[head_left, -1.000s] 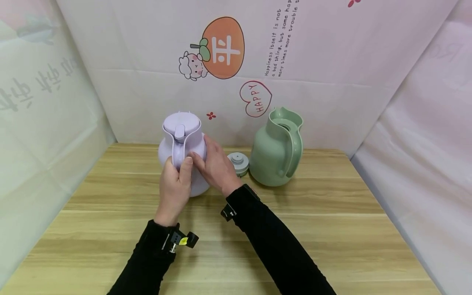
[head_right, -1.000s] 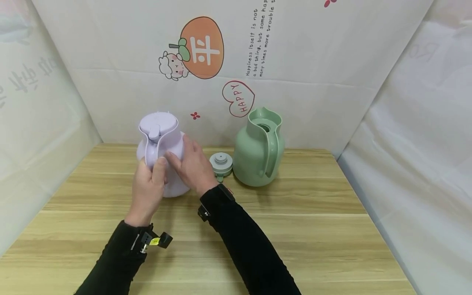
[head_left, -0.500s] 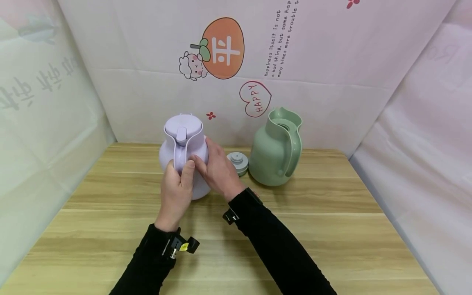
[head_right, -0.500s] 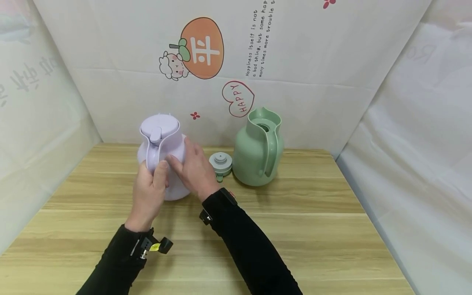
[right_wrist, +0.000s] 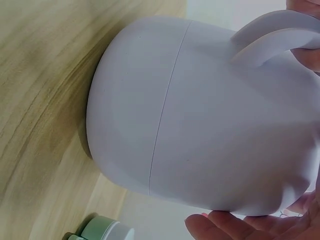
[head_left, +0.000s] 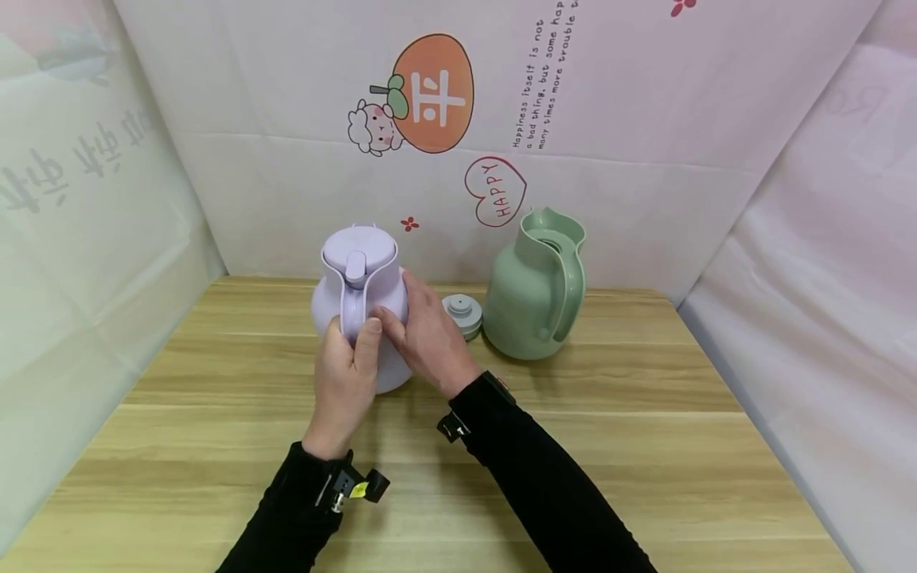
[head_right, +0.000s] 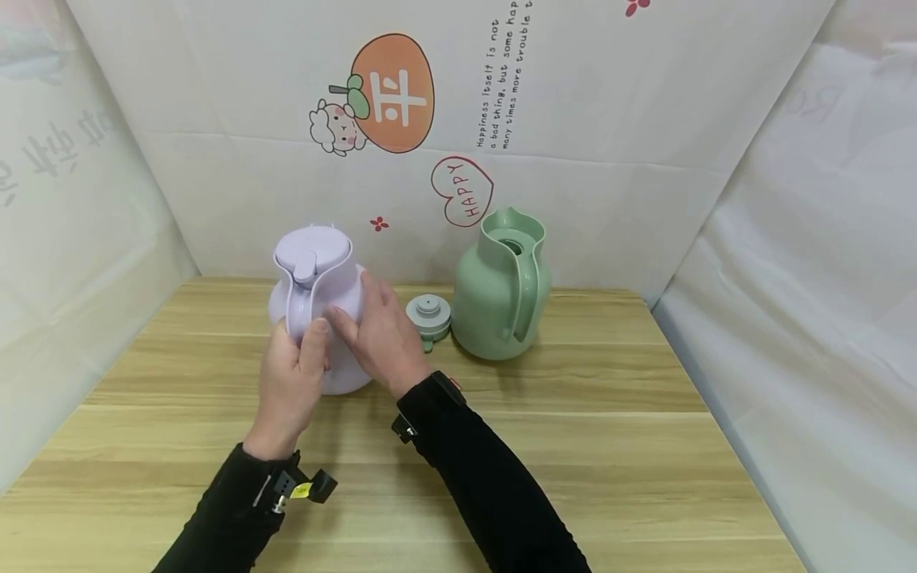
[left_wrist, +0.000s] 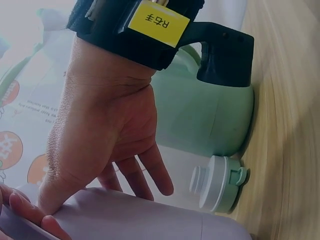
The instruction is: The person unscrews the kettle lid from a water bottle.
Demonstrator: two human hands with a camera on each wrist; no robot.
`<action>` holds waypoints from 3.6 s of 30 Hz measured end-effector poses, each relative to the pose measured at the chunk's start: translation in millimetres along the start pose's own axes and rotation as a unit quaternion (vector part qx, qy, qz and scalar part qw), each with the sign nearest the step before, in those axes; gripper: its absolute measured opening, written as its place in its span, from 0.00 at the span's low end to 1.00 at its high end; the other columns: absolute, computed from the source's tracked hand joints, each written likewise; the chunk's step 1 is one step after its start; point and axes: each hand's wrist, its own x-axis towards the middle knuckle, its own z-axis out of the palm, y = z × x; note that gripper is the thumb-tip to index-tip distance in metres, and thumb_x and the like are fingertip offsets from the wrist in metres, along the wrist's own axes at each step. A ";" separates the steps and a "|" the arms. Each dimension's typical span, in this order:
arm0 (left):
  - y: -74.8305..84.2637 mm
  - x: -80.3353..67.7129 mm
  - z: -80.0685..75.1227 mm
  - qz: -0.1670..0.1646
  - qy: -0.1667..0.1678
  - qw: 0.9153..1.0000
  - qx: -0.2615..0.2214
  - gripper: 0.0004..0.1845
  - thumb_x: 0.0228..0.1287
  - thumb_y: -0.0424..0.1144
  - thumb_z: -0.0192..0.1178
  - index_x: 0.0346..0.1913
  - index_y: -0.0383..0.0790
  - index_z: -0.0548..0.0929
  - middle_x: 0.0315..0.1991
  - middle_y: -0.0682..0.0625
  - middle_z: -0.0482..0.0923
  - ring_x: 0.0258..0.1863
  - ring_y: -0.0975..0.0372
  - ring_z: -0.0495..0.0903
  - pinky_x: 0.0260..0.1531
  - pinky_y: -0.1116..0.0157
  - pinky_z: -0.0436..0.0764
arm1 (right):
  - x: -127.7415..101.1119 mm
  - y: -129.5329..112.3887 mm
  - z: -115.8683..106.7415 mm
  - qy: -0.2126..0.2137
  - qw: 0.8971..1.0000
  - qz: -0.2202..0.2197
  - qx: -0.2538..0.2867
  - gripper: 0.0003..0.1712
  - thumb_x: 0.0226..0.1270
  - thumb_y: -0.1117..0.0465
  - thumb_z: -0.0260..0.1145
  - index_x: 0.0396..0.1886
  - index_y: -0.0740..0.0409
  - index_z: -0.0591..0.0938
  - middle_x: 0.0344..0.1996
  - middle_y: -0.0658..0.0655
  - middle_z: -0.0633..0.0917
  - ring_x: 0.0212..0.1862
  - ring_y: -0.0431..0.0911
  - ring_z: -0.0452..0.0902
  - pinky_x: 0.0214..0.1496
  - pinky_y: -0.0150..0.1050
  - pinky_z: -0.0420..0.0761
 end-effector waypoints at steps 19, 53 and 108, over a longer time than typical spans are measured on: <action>3.3 -11.4 0.6 0.007 -0.003 1.000 0.006 0.20 0.80 0.46 0.56 0.52 0.26 0.75 0.44 0.36 0.79 0.42 0.50 0.79 0.41 0.55 0.75 | -11.4 -2.2 -4.5 0.007 1.000 0.002 -0.004 0.43 0.79 0.33 0.54 0.82 0.52 0.60 0.67 0.59 0.75 0.63 0.50 0.77 0.60 0.52 0.82; 6.0 -17.3 0.0 0.024 -0.007 1.000 0.005 0.17 0.79 0.43 0.58 0.48 0.28 0.76 0.38 0.40 0.78 0.39 0.53 0.78 0.38 0.58 0.75 | -24.8 -4.3 -8.5 0.037 0.999 0.001 -0.010 0.44 0.78 0.33 0.56 0.80 0.56 0.62 0.64 0.60 0.78 0.60 0.52 0.79 0.57 0.53 0.84; 14.2 -25.5 5.0 0.027 -0.031 0.999 -0.034 0.11 0.78 0.43 0.59 0.46 0.36 0.77 0.26 0.47 0.81 0.25 0.61 0.83 0.25 0.66 0.77 | -0.4 -60.9 -89.1 0.101 0.983 -0.044 -0.145 0.37 0.80 0.37 0.54 0.76 0.55 0.72 0.66 0.62 0.81 0.59 0.59 0.83 0.56 0.57 0.83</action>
